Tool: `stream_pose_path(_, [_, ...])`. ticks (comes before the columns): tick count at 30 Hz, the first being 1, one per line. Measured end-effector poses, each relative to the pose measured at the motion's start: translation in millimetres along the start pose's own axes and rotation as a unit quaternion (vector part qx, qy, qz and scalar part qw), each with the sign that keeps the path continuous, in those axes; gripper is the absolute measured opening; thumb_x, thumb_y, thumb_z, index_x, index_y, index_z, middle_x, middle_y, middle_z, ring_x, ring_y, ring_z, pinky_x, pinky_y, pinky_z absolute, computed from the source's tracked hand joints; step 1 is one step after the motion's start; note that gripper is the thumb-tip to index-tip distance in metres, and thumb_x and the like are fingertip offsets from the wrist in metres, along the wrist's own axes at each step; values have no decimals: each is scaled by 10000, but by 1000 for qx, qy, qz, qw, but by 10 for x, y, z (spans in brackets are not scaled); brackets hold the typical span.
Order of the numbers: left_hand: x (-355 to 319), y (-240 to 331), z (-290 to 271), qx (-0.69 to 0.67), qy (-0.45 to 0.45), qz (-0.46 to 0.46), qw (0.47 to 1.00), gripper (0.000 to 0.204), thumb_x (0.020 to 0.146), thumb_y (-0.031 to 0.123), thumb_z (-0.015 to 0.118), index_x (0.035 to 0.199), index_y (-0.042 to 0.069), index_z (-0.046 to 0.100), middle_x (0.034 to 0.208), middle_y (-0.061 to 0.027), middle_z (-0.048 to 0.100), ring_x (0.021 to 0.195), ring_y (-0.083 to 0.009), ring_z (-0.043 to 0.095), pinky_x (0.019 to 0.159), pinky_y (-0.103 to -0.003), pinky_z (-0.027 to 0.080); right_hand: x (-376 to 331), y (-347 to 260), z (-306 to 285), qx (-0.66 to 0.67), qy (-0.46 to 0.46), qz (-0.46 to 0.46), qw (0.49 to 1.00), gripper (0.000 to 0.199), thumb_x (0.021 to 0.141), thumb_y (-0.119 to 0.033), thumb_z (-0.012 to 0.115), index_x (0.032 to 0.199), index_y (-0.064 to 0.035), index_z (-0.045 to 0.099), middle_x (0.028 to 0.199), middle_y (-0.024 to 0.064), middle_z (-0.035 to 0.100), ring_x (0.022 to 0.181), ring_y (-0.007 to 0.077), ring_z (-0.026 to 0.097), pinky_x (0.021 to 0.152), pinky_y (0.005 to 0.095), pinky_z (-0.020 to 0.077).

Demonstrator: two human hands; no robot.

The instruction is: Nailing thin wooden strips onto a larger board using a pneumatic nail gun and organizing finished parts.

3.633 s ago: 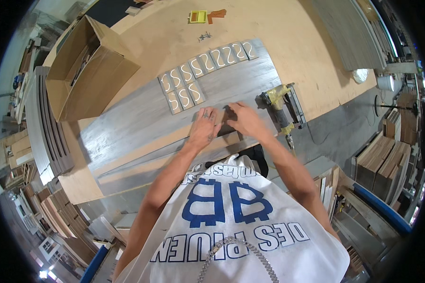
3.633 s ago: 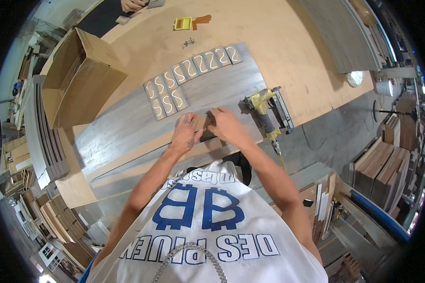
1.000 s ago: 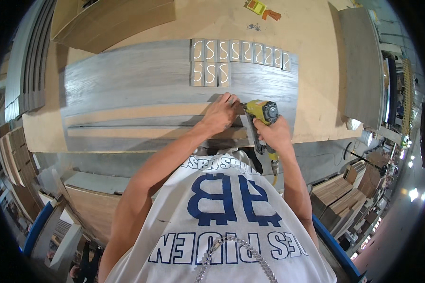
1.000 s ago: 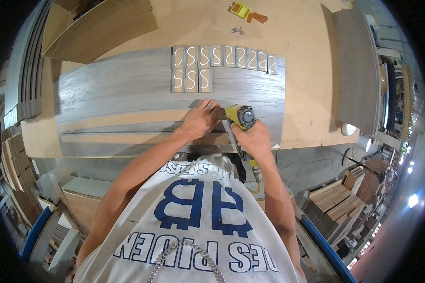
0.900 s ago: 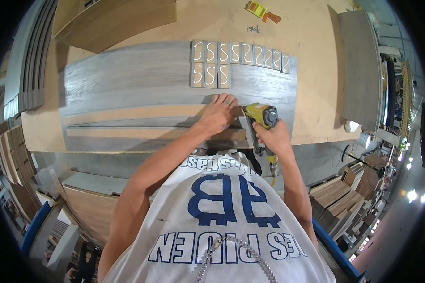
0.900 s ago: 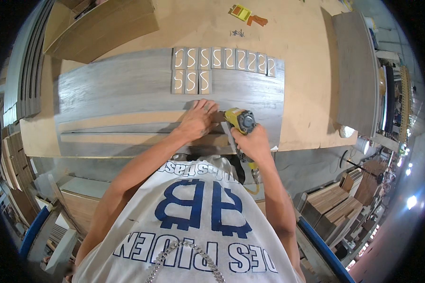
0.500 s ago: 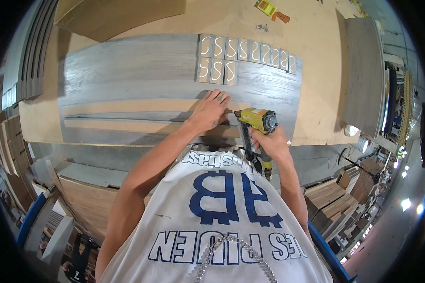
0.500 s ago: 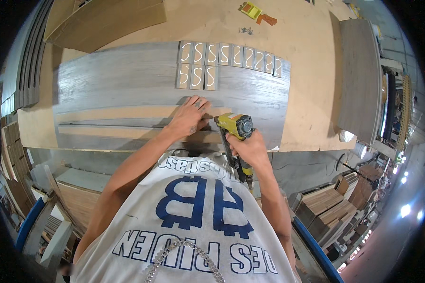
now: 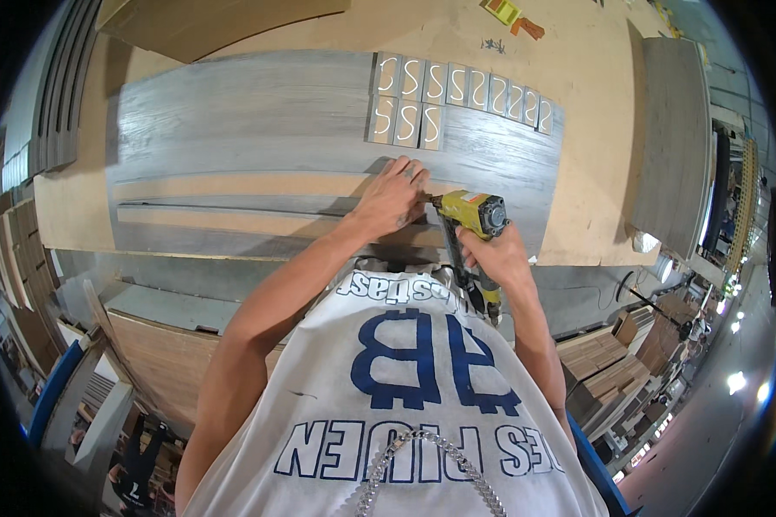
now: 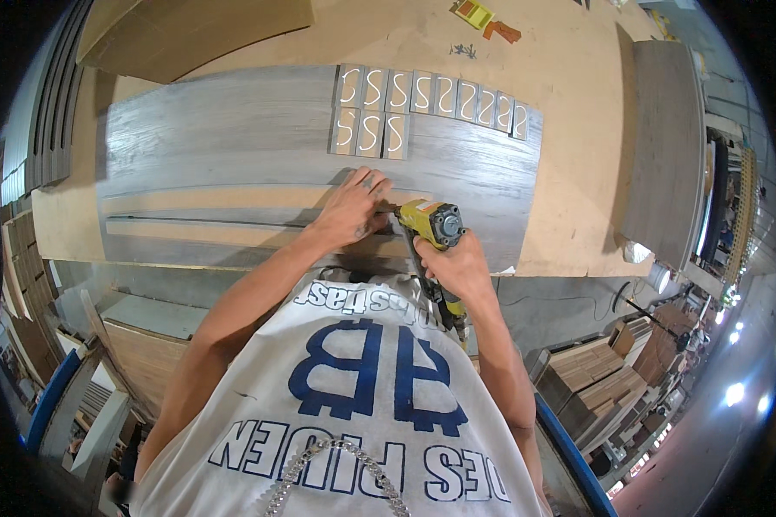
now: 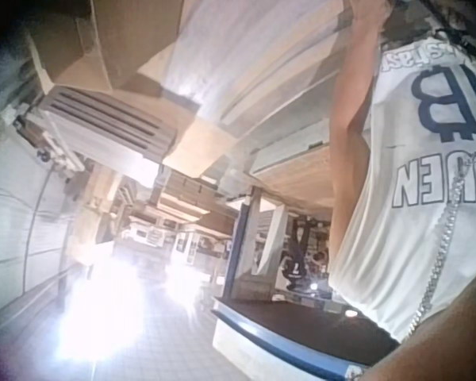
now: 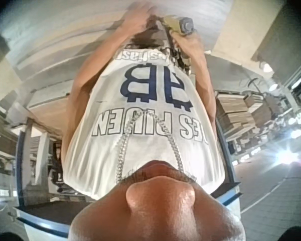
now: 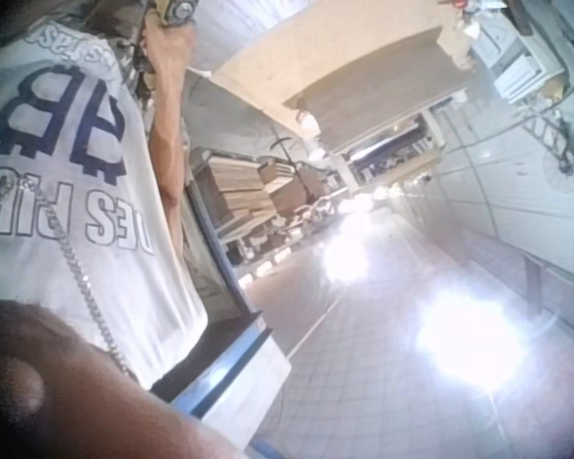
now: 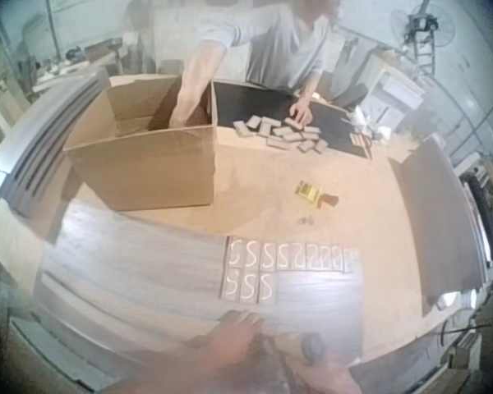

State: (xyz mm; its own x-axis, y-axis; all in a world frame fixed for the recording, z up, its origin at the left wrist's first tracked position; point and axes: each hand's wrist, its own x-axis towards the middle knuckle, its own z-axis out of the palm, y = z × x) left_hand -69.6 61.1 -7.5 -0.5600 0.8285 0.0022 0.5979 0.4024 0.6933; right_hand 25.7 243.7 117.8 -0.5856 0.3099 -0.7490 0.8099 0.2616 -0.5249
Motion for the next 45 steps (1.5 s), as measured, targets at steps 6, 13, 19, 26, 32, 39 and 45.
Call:
stream_pose_path(6, [-6,-14,-13,-23,18,10,1000,594,737,193,785,1234,-40,559,1187,-150,549,1139,-346,476,1010,-435,403,18,-2,66,-176,54,-112,976,350,832,-280,731,820,67,683,623,113,673,526,200,661,584,360,543])
stream_pose_path(13, [-10,3,4,-38,49,23,998,600,708,173,790,1211,-81,584,1163,-162,567,1110,-356,494,996,-439,414,43,-245,-2,-51,37,-12,998,346,828,-273,732,829,71,697,607,121,671,541,198,677,586,348,547])
stream_pose_path(19, [-12,-24,39,-25,69,36,997,567,718,173,784,1188,-88,602,1154,-161,567,1100,-351,503,986,-431,427,76,-189,24,-49,47,-11,998,349,831,-287,723,801,59,699,590,107,665,541,192,680,595,337,548])
stream_pose_path(26, [-17,4,29,-25,66,37,997,530,753,190,761,1177,-85,601,1117,-156,569,1091,-343,507,969,-432,433,65,-151,25,-61,47,-13,997,355,832,-299,717,810,55,697,604,121,668,534,201,673,600,347,547])
stream_pose_path(32, [-58,21,16,-22,67,40,997,496,778,193,752,1173,-67,603,1174,-153,577,1128,-350,499,980,-433,426,77,-146,-33,-117,43,-49,991,347,828,-288,731,837,58,703,620,124,672,551,201,677,599,355,546])
stream_pose_path(39, [-949,112,-464,-62,256,-198,944,323,900,182,708,1158,5,629,1153,-178,638,1040,-337,630,909,-415,503,130,350,-454,-152,214,-52,964,392,825,-269,736,989,82,680,782,213,710,706,344,704,699,446,559])
stream_pose_path(45, [-1788,153,-501,-108,302,-327,889,207,976,200,642,892,11,636,718,-148,611,638,-292,620,620,-352,493,285,635,-389,-409,305,-198,837,471,862,-229,719,1258,-5,596,1223,223,631,1086,376,617,934,473,482])
